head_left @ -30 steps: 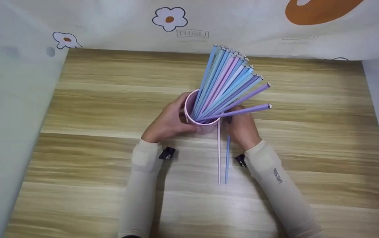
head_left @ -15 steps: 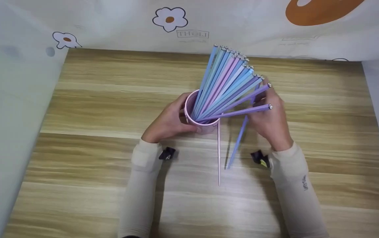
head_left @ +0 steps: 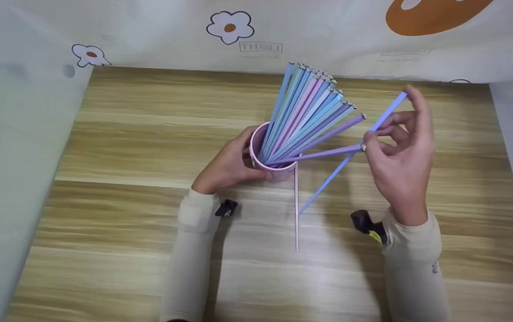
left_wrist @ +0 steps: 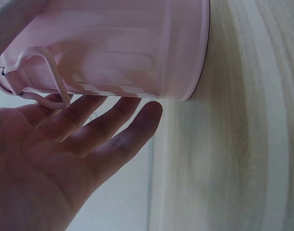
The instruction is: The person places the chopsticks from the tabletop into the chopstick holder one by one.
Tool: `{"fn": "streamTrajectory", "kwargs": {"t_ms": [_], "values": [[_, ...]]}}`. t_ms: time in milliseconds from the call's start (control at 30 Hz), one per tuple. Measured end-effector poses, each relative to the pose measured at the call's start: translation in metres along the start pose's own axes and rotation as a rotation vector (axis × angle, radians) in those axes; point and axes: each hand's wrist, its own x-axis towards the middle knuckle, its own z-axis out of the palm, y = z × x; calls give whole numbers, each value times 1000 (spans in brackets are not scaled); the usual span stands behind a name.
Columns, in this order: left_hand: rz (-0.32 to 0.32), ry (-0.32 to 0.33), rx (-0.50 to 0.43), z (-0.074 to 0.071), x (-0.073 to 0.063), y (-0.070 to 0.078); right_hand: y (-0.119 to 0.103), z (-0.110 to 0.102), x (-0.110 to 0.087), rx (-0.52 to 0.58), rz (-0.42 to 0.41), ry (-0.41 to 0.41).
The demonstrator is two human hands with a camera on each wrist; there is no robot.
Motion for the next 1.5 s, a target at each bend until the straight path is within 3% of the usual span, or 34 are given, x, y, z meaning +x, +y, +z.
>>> {"fn": "streamTrajectory", "kwargs": {"t_ms": [100, 233, 333, 400, 533, 700, 933, 1000, 1500], "values": [[-15, 1, -1, 1, -1, 4, -5, 2, 0, 149, -56, 109], [-31, -7, -13, 1, -5, 23, -14, 9, 1, 305, -164, 267], [-33, -10, -25, 1, -7, 35, -20, 13, 2, 368, -240, 368], [-36, -8, -25, 0, -7, 36, -22, 15, 2, 397, -275, 418], [-40, -8, -25, 0, -7, 37, -20, 17, 2, 388, -340, 465], [-38, -12, -6, 0, -7, 35, -14, 21, -2, 342, -375, 440], [-23, -2, -10, 1, -1, 5, -5, 31, -9, 278, -363, 367], [-9, -1, -21, 1, -1, 2, -1, 35, -11, 242, -367, 340], [19, -8, 6, 0, 0, 0, 30, 58, -23, 83, -362, 158]]}}
